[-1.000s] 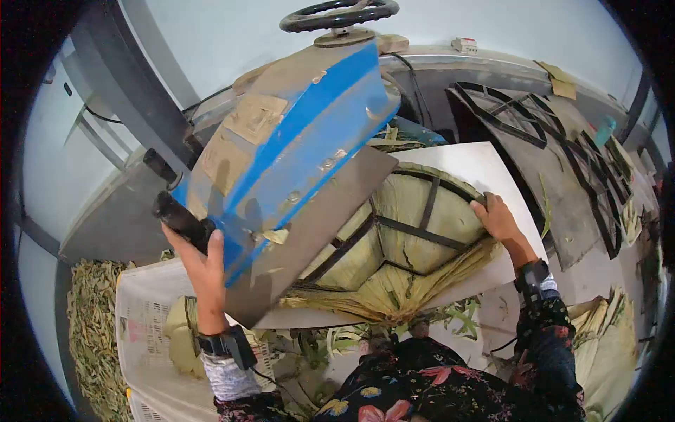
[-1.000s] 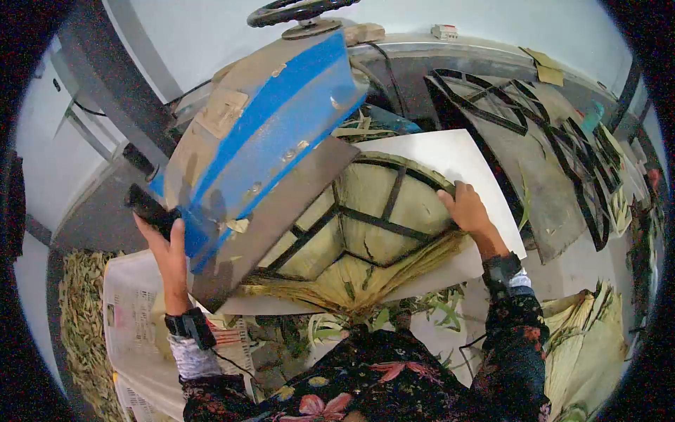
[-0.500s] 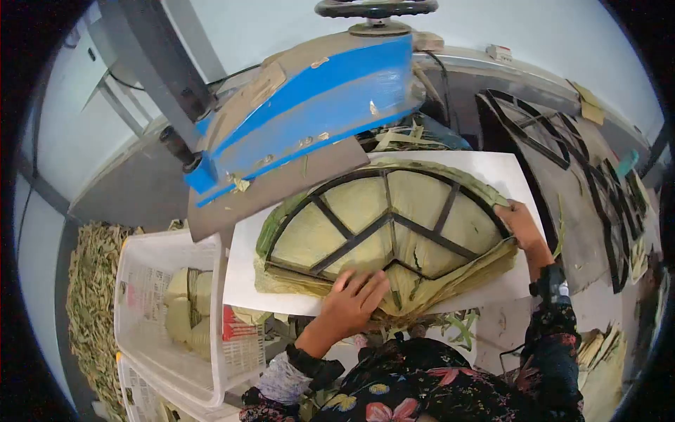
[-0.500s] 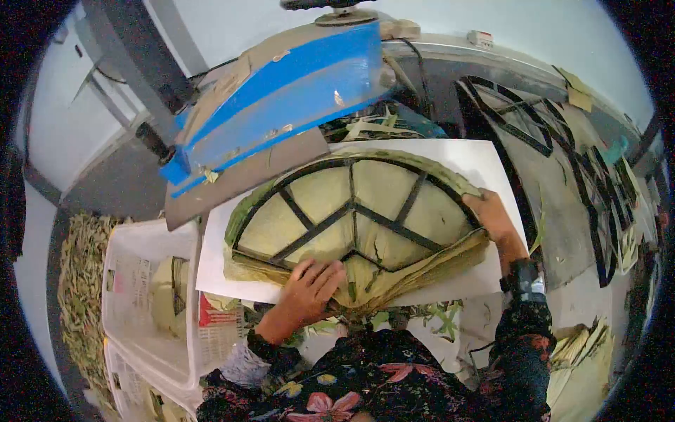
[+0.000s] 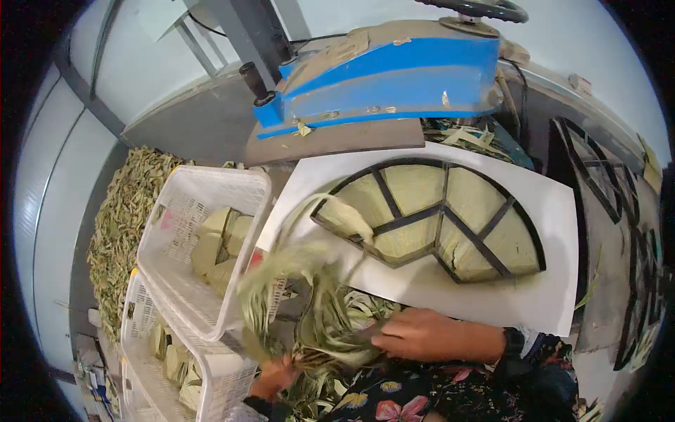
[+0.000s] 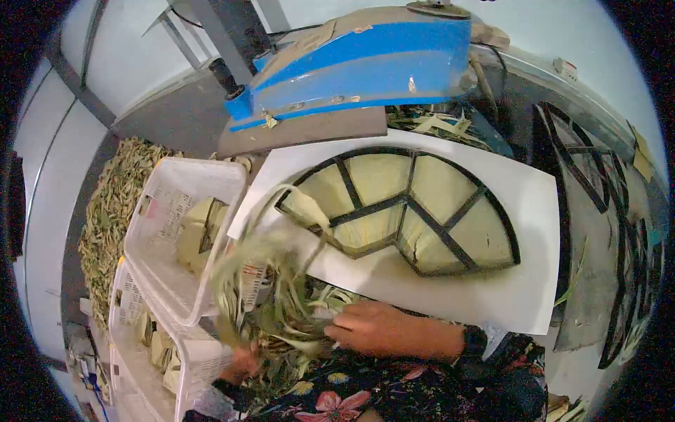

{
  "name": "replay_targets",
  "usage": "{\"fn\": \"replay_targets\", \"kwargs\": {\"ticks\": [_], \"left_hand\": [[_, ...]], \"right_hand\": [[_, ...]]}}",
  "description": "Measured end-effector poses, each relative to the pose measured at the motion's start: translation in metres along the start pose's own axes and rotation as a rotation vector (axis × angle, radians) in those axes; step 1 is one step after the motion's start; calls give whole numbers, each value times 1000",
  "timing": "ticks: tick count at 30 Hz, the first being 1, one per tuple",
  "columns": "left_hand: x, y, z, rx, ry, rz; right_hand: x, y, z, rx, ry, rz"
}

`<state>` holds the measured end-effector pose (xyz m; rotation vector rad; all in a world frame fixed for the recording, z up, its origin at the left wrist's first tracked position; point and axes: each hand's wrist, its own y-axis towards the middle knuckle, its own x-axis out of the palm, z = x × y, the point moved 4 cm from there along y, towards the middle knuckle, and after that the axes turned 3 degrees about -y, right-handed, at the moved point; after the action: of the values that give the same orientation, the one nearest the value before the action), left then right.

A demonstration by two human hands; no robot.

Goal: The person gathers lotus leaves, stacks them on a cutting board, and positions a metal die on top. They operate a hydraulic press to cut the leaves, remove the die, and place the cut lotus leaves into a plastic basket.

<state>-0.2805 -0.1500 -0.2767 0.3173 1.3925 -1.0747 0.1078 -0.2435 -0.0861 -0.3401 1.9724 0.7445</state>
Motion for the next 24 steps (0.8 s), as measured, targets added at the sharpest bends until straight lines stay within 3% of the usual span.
{"fn": "replay_targets", "kwargs": {"ticks": [1, 2, 3, 6, 7, 8, 9, 10, 12, 17, 24], "left_hand": [[18, -22, 0, -141, -85, -214], [12, -25, 7, -143, -85, -214], [11, -27, 16, -92, -180, -351], [-14, -21, 57, 83, -444, -775], [-62, 28, 95, 98, -328, -551], [-94, 75, 119, 153, -255, -291], [-148, 105, 147, 398, -191, 75], [-178, 137, 165, 385, -142, 311], [-240, 185, 202, 558, -99, 577], [-253, 277, 230, 752, 252, 591], [-259, 289, 236, 920, 476, 523]], "right_hand": [[-3, -5, 5, 5, 49, 10], [-6, -10, 12, 14, 93, 22], [-10, -17, 20, 16, 91, 25], [-36, -47, 60, 274, -264, 136], [-49, -57, 72, 320, -383, 201], [-54, -66, 87, 503, -391, 274], [-57, -76, 103, 684, -403, 351], [-59, -81, 114, 696, -418, 357], [-61, -93, 132, 861, -568, 326], [-60, -94, 138, 959, -617, 194], [-44, -80, 140, 862, -762, 71]]}}
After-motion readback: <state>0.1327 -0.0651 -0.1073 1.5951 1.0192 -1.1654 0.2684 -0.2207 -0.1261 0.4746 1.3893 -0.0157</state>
